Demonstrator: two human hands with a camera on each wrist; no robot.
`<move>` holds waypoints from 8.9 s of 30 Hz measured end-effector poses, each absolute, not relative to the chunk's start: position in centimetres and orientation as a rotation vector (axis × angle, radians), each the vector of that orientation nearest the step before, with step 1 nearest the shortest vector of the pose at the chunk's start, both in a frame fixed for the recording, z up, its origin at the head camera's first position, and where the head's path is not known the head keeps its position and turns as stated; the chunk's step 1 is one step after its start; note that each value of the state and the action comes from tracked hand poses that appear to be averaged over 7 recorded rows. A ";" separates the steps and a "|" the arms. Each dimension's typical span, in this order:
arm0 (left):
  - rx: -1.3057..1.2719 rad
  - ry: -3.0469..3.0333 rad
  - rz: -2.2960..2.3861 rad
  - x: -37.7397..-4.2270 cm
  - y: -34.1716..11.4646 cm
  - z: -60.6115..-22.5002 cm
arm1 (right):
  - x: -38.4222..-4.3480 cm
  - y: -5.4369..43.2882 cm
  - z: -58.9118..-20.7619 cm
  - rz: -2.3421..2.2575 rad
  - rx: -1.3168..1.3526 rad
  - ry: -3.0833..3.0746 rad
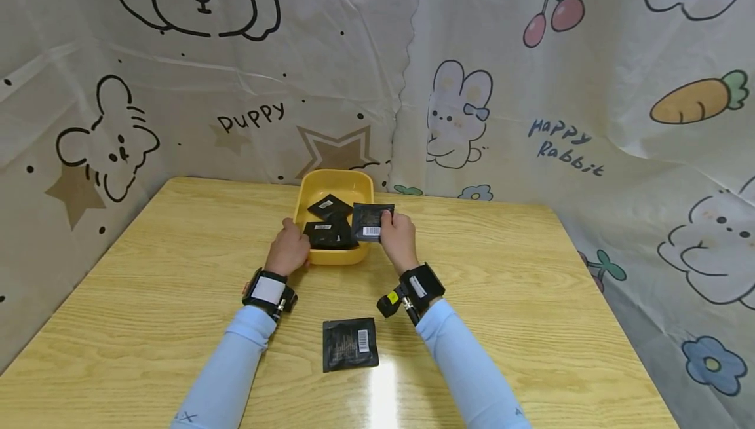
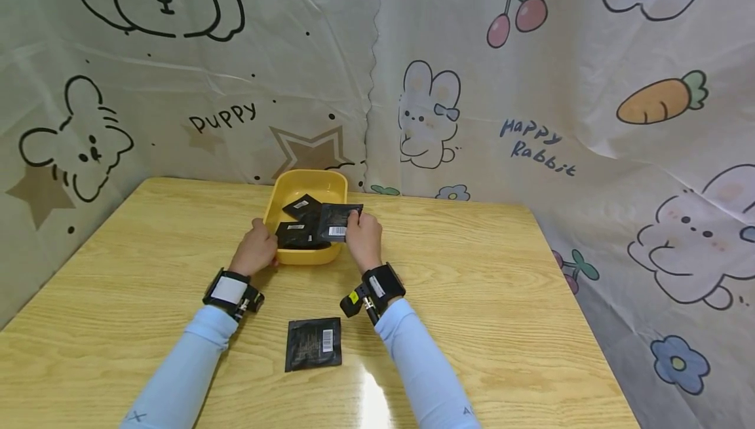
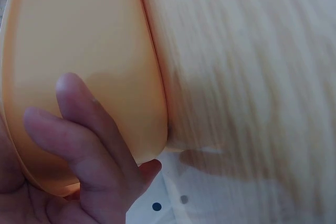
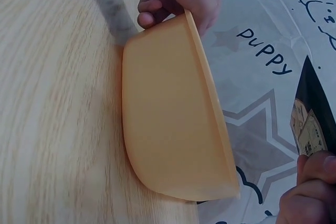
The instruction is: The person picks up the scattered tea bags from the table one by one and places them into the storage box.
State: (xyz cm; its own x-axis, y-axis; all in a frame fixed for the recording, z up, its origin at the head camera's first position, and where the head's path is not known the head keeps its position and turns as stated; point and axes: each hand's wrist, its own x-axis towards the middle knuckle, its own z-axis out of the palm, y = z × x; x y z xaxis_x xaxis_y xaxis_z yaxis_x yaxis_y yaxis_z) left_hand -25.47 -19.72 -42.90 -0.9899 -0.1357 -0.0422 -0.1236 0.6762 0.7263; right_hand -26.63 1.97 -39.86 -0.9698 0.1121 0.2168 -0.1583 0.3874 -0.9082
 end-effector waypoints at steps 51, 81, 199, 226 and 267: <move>0.228 -2.847 -1.222 -25.6 -19.7 -43.2 | -29.8 -3.1 -39.4 1.470 0.013 -2.640; 0.210 -2.863 -1.258 -25.6 -19.7 -43.0 | -22.6 2.9 -39.5 1.210 0.050 -2.725; 0.192 -2.859 -1.240 -25.7 -19.8 -43.1 | -27.1 0.2 -39.6 1.809 0.060 -2.407; 0.225 -2.863 -1.263 -25.6 -19.7 -43.1 | -29.7 -2.0 -39.8 1.751 0.075 -2.605; 0.231 -2.864 -1.218 -25.1 -21.0 -42.6 | -26.6 4.5 -38.6 1.105 0.158 -2.646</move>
State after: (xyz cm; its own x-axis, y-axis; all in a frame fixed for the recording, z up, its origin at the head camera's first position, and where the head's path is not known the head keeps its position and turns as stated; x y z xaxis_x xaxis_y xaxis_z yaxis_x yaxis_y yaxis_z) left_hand -25.12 -21.00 -42.61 -0.9888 -0.1440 -0.0382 -0.1274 0.6844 0.7179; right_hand -26.64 4.52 -38.56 -0.9578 0.0034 0.2873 -0.2020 0.7032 -0.6817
